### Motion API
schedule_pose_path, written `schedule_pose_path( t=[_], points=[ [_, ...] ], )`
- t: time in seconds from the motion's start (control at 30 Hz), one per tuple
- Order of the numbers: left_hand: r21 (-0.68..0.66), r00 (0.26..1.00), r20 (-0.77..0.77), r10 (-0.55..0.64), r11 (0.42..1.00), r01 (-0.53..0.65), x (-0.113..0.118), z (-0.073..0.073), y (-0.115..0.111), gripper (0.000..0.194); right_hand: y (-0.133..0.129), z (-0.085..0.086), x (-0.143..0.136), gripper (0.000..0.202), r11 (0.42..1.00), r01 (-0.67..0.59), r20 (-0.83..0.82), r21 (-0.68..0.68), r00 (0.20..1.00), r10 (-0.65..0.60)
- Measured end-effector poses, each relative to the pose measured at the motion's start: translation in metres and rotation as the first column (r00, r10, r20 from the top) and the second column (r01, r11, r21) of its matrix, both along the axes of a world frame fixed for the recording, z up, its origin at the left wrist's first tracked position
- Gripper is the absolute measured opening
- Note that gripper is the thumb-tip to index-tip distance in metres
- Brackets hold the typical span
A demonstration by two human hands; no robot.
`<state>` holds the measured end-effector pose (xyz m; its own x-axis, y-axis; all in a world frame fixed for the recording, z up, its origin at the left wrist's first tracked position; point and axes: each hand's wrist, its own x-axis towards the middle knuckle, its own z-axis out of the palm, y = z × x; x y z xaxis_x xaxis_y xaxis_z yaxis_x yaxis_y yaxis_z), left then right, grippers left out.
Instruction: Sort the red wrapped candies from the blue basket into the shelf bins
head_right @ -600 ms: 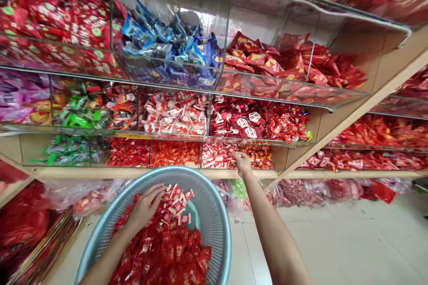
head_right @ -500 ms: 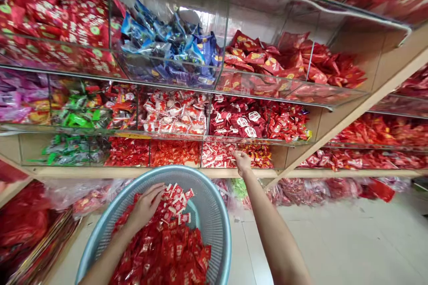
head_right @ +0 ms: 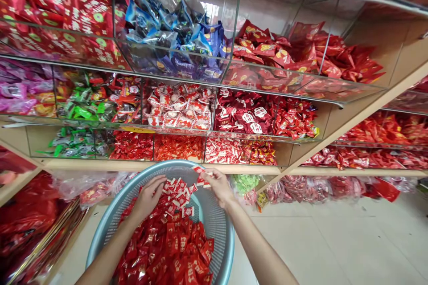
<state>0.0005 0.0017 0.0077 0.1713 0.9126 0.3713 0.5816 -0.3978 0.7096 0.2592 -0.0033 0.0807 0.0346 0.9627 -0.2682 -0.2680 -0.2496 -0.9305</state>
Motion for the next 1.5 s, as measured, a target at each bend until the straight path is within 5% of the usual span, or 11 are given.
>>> schedule_pose_path(
  t=[0.23, 0.47, 0.9, 1.07, 1.23, 1.5],
  points=[
    [0.042, 0.997, 0.023, 0.071, 0.997, -0.072, -0.011, 0.004, -0.002, 0.030, 0.014, -0.040, -0.074, 0.032, 0.978, -0.163, 0.067, -0.133, 0.983, 0.173],
    [0.075, 0.995, 0.002, 0.095, 0.993, -0.095, -0.017, 0.004, -0.003, 0.030, 0.036, -0.060, -0.102, 0.031, 0.959, -0.149, 0.210, -0.242, 0.957, 0.202],
    [0.051, 0.995, 0.073, 0.063, 0.996, -0.067, -0.012, 0.010, -0.003, 0.028, 0.025, -0.043, -0.088, 0.032, 0.971, -0.157, 0.006, -0.180, 0.987, 0.160],
    [-0.193, 0.949, 0.288, 0.128, 0.978, -0.073, 0.009, 0.013, -0.009, 0.027, 0.010, -0.043, -0.084, 0.036, 0.981, -0.125, -0.080, -0.147, 0.990, 0.115],
    [-0.494, 0.883, 0.443, 0.156, 0.864, 0.095, 0.033, 0.012, -0.020, 0.040, 0.001, -0.056, -0.087, 0.040, 0.997, -0.072, -0.017, -0.030, 0.997, 0.072],
    [-0.649, 0.795, 0.539, 0.278, 0.738, 0.182, 0.038, 0.019, -0.027, 0.048, -0.001, -0.068, -0.089, 0.042, 0.997, -0.051, -0.009, 0.052, 0.999, 0.052]
  ],
)
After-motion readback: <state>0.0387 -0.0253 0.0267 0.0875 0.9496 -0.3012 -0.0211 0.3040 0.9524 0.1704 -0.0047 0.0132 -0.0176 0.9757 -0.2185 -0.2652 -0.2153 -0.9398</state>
